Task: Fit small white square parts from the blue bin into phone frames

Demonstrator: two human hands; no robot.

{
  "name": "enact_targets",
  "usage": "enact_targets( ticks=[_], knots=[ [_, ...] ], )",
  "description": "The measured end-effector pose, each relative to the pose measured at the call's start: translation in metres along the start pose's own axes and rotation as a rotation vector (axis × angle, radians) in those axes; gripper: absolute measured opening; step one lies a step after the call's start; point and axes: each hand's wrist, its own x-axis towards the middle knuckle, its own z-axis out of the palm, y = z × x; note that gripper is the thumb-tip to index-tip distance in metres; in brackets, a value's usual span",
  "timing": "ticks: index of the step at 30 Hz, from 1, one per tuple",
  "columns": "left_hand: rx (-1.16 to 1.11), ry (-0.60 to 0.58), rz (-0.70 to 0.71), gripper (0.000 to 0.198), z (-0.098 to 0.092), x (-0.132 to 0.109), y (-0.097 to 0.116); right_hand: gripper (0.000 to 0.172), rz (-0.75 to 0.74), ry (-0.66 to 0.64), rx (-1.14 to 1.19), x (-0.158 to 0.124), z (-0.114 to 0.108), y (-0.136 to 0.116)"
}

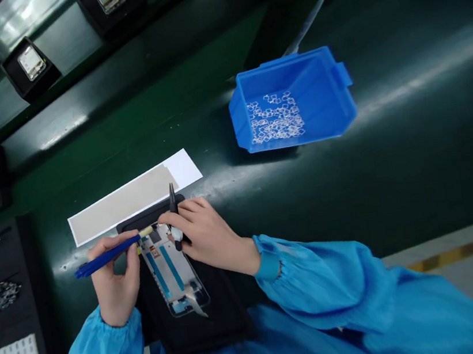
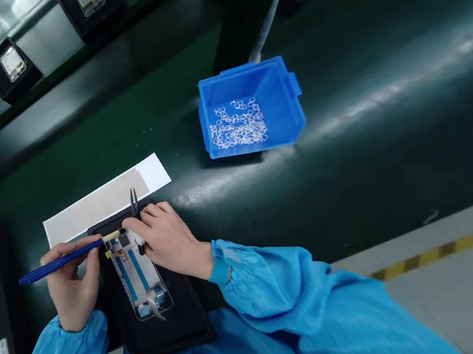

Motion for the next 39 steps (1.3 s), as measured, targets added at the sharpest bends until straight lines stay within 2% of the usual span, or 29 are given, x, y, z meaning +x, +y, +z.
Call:
enact_targets(
  ticks=[3,11,29,39],
  knots=[
    [0.05,-0.057,0.022,0.028,-0.003,-0.002,0.002,0.038,0.002,0.013,0.086,-0.007,0.001,0.001],
    [0.171,-0.164,0.088,0.025,-0.005,0.003,0.007,0.033,0.126,-0.013,0.259,-0.008,0.002,0.005],
    [0.419,-0.244,0.286,0.024,-0.002,0.016,0.026,0.035,0.11,-0.017,0.221,-0.009,0.001,0.004],
    [0.453,-0.283,0.326,0.022,-0.001,0.019,0.03,0.038,0.1,-0.01,0.221,-0.01,0.002,0.005]
  ],
)
